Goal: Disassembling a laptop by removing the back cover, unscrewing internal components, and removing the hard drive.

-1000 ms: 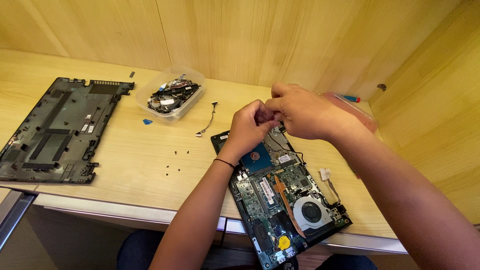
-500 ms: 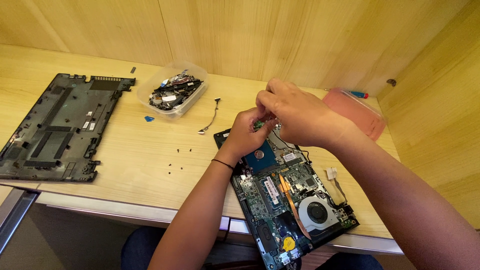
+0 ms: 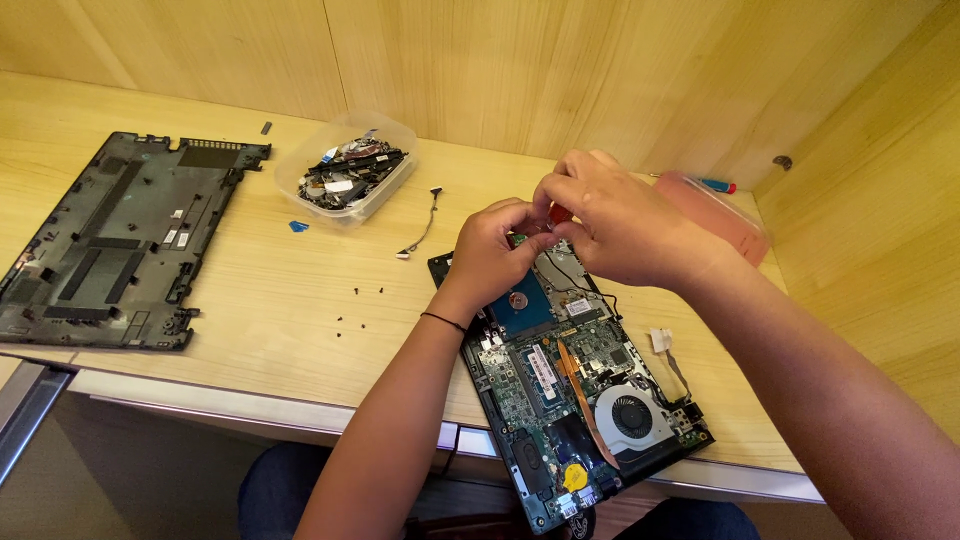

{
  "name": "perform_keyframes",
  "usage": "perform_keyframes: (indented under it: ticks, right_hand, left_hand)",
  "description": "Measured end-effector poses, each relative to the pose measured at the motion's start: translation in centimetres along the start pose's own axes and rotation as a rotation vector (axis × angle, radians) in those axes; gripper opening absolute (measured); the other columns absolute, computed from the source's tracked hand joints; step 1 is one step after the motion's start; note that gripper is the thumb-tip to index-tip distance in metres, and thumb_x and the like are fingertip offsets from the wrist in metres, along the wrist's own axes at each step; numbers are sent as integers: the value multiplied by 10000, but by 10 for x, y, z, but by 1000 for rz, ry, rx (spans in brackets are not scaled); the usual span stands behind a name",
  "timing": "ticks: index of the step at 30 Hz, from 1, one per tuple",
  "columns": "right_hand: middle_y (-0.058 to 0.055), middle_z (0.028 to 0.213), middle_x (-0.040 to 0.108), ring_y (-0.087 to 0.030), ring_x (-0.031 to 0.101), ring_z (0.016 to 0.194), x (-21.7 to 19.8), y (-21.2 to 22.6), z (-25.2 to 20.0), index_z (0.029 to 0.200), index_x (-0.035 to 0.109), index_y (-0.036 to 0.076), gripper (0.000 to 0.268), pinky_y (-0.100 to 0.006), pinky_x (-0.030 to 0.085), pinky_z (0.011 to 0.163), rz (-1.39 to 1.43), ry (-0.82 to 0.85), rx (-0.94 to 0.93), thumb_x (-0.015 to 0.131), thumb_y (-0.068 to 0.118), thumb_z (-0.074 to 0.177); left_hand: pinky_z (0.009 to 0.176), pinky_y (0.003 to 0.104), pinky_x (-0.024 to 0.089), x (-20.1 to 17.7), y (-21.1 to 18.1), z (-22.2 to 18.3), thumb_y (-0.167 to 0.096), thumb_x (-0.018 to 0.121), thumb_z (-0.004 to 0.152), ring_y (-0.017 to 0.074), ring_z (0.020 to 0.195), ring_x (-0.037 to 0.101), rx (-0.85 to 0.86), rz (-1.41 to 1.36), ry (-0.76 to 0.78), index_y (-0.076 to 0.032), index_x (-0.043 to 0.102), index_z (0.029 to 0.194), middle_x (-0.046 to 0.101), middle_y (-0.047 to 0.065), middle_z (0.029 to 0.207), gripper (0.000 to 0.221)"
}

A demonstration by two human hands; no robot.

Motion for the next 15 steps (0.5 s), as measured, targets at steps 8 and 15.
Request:
perform_keyframes:
  ticks: [8,15]
  right_hand:
    - [-193,811,646,-438,633,856,9,-18,4,926,539,105,171,-533,482,710,-82,41,88,456,256,927]
    - [-140,1014,594,-392,580,1010,3,-7,-3,1004,561,121,215,-506,495,799,-59,60,56,604,262,847]
  left_hand:
    - [713,360,542,-5,-28,-2,-89,747,798,298,763,689,77,66,-32,-60,704,943,678,110,852,154]
    - [722,390,546,1,-28,-2,-75,742,810,311,782,687,31,35,8,-32,691,962,678,141,845,167]
Point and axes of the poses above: each hand's wrist, its own z-axis towards the middle knuckle, its own x-axis out of the palm, y = z × x, the point moved 10 cm from there along z, towards the middle knuckle
